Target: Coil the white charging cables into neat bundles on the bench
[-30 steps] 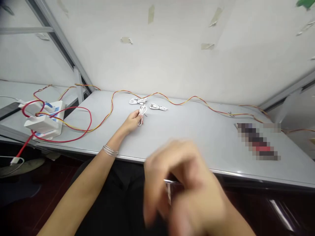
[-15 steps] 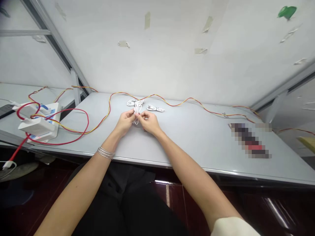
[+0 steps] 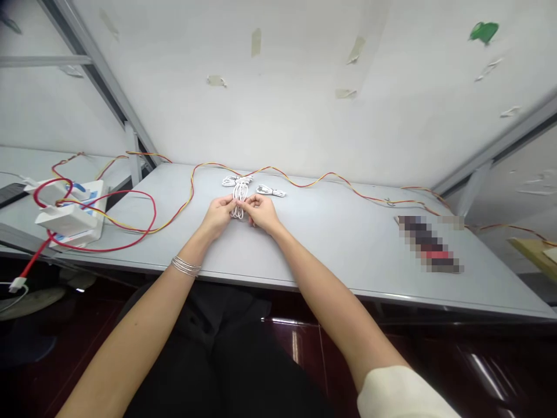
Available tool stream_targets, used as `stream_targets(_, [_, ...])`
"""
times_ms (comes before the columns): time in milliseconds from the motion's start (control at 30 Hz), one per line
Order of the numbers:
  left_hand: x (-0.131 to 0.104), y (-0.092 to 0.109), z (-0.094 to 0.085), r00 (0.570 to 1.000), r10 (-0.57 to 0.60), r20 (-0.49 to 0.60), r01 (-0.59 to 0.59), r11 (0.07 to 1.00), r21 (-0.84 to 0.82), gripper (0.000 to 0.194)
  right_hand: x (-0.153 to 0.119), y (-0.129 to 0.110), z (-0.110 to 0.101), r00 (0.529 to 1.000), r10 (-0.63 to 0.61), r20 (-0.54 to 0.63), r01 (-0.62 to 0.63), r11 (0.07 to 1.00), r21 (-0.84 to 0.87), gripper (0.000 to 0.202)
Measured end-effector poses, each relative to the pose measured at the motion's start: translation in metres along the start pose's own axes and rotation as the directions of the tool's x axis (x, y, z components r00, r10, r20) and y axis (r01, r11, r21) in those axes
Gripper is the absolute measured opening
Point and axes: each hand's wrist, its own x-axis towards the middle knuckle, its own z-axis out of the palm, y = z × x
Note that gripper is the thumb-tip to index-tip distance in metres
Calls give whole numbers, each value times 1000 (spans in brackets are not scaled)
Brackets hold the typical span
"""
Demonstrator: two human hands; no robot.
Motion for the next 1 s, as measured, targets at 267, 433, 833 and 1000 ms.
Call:
stream_targets(267, [-2, -1, 0, 999, 45, -27, -45, 999, -22, 25, 0, -2, 2, 1000, -7, -16, 6, 1000, -16, 52])
stream_targets(433, [-3, 0, -1, 996, 49, -71, -48, 999, 8, 23, 1, -2, 2, 999, -5, 33, 6, 1000, -31, 47])
stream_targets(833, [-1, -5, -7, 956, 253, -151, -164, 882, 441, 24, 1, -1, 2, 1000, 10, 26, -6, 991, -135, 50])
stream_targets(1000, [1, -8, -8, 966, 186, -177, -111, 924, 366, 30, 4, 1, 3, 998, -33, 60, 42, 986, -160, 48])
